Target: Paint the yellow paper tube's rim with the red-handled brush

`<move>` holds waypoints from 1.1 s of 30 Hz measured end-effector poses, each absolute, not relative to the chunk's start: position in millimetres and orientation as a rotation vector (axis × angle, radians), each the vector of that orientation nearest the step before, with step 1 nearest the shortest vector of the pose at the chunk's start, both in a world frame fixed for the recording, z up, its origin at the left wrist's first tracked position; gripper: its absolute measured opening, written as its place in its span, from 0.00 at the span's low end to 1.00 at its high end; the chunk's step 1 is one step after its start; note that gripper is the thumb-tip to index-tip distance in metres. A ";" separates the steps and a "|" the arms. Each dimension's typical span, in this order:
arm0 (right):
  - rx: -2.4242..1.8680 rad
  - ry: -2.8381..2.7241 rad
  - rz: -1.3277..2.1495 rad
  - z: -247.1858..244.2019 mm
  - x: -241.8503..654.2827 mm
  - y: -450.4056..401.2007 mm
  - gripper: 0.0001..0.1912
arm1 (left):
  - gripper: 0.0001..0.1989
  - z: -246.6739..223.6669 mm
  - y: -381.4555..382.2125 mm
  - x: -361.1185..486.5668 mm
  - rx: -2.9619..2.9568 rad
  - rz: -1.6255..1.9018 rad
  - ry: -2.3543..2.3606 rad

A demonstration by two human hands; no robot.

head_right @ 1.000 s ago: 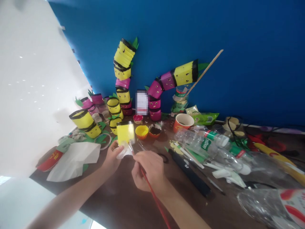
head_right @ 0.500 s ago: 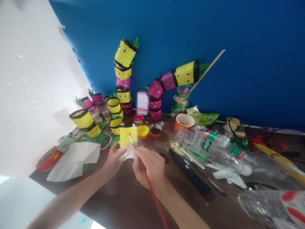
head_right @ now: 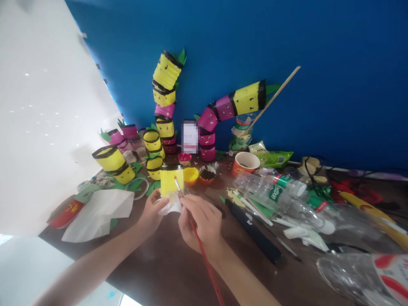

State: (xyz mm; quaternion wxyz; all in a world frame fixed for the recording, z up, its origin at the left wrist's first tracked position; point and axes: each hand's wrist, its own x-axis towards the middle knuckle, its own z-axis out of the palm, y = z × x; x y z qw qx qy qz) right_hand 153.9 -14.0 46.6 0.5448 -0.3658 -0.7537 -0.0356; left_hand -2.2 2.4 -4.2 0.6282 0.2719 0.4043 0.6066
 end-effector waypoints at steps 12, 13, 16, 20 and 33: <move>-0.850 -1.831 -0.040 40.3 155.5 -14.1 0.11 | 0.18 -4.1 3.2 -2.4 0.633 1.391 0.922; -0.826 -1.848 -0.035 40.7 156.4 -14.9 0.10 | 0.18 -4.6 4.2 -3.1 0.619 1.397 0.925; -0.766 -1.858 -0.032 42.5 157.9 -17.5 0.08 | 0.19 -6.0 7.4 -5.2 0.581 1.421 0.950; -0.827 -1.831 -0.092 42.8 155.4 -17.6 0.11 | 0.20 -5.5 7.8 -5.0 0.595 1.431 0.972; -0.781 -1.885 -0.030 43.6 155.5 -18.2 0.08 | 0.20 0.9 7.3 -4.0 0.604 1.443 1.012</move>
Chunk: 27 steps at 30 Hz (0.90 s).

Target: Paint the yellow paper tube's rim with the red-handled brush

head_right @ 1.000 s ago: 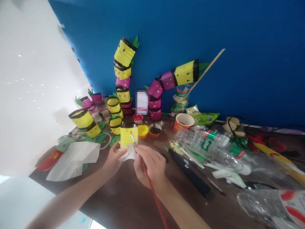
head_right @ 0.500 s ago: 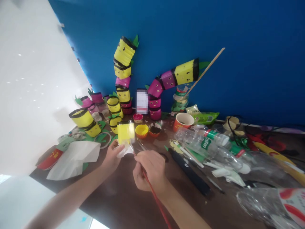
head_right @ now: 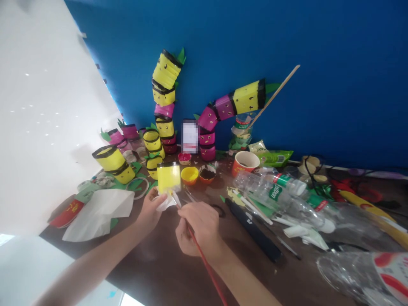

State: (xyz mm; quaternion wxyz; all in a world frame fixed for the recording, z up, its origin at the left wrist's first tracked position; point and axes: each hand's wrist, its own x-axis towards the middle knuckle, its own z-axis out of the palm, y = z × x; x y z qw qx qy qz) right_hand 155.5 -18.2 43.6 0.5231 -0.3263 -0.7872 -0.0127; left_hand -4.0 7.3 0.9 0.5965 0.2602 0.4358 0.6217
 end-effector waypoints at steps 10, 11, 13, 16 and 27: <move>-0.842 -1.893 -0.050 39.9 153.4 -14.8 0.11 | 0.20 -1.0 4.4 -3.2 0.625 1.427 0.991; -0.819 -1.900 -0.030 40.3 153.8 -15.7 0.10 | 0.20 -1.5 4.9 -3.7 0.628 1.434 0.993; -0.780 -1.907 0.002 41.3 154.6 -17.8 0.09 | 0.19 -2.4 6.2 -4.6 0.628 1.445 1.000; -0.785 -1.876 -0.020 42.7 155.5 -19.3 0.10 | 0.19 -3.1 7.5 -5.2 0.614 1.448 0.997; -0.875 -1.832 -0.029 42.2 151.8 -14.8 0.10 | 0.19 1.2 3.6 -2.9 0.620 1.404 0.966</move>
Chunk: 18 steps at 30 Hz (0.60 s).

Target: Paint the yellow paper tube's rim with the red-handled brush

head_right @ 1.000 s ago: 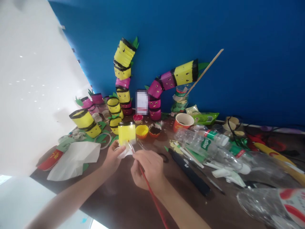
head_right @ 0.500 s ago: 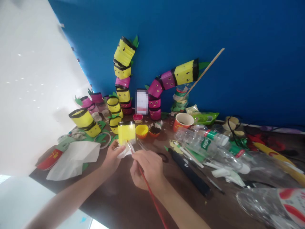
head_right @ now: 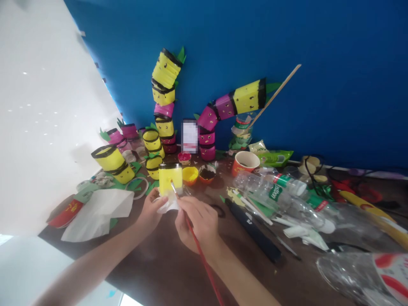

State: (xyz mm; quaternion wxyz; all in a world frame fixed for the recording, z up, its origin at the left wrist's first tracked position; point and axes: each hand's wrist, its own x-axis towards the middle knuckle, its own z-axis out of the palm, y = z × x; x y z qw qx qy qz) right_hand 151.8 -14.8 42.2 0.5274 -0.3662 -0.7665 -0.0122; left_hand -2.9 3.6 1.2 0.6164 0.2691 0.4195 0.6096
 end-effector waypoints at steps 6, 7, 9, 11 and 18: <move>-0.793 -1.848 -0.015 44.0 155.8 -19.6 0.09 | 0.18 -5.9 8.3 -8.0 0.634 1.413 0.970; -0.808 -1.835 -0.026 44.5 155.6 -19.2 0.09 | 0.18 -6.6 8.4 -8.1 0.633 1.409 0.967; -0.844 -1.810 -0.042 45.6 154.6 -17.6 0.10 | 0.19 -6.6 7.8 -7.2 0.621 1.400 0.960; -0.878 -1.786 -0.050 46.4 153.4 -15.5 0.10 | 0.20 -5.4 6.3 -5.3 0.613 1.390 0.946; -0.951 -1.792 -0.030 45.4 152.0 -13.6 0.10 | 0.19 -2.2 3.9 -2.7 0.642 1.384 0.912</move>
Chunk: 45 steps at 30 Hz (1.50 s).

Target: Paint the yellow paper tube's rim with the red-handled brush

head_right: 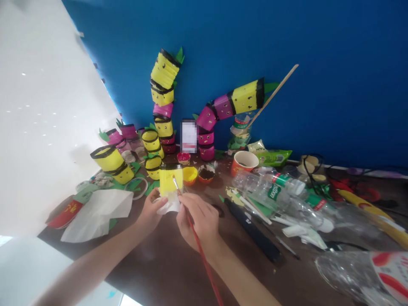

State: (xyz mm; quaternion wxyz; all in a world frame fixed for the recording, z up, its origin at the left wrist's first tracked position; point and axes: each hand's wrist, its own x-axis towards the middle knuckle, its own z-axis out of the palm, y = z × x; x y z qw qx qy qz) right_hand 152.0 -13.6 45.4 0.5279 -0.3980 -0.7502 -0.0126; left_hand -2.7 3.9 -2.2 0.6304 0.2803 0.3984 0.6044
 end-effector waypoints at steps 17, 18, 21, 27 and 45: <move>-0.911 -1.774 -0.011 40.9 151.8 -13.8 0.12 | 0.19 -4.9 4.4 -3.3 0.614 1.362 0.848; -0.906 -1.779 -0.009 40.7 152.3 -14.4 0.11 | 0.18 -5.3 4.6 -3.6 0.614 1.362 0.845; -0.850 -1.808 -0.028 40.8 155.1 -17.3 0.09 | 0.18 -6.0 6.0 -4.9 0.601 1.364 0.838; -0.834 -1.795 -0.048 43.6 156.8 -17.9 0.11 | 0.18 -4.9 6.6 -5.5 0.577 1.354 0.811; -0.845 -1.800 -0.040 41.9 156.6 -16.8 0.10 | 0.16 -8.6 8.5 -9.9 0.584 1.334 0.765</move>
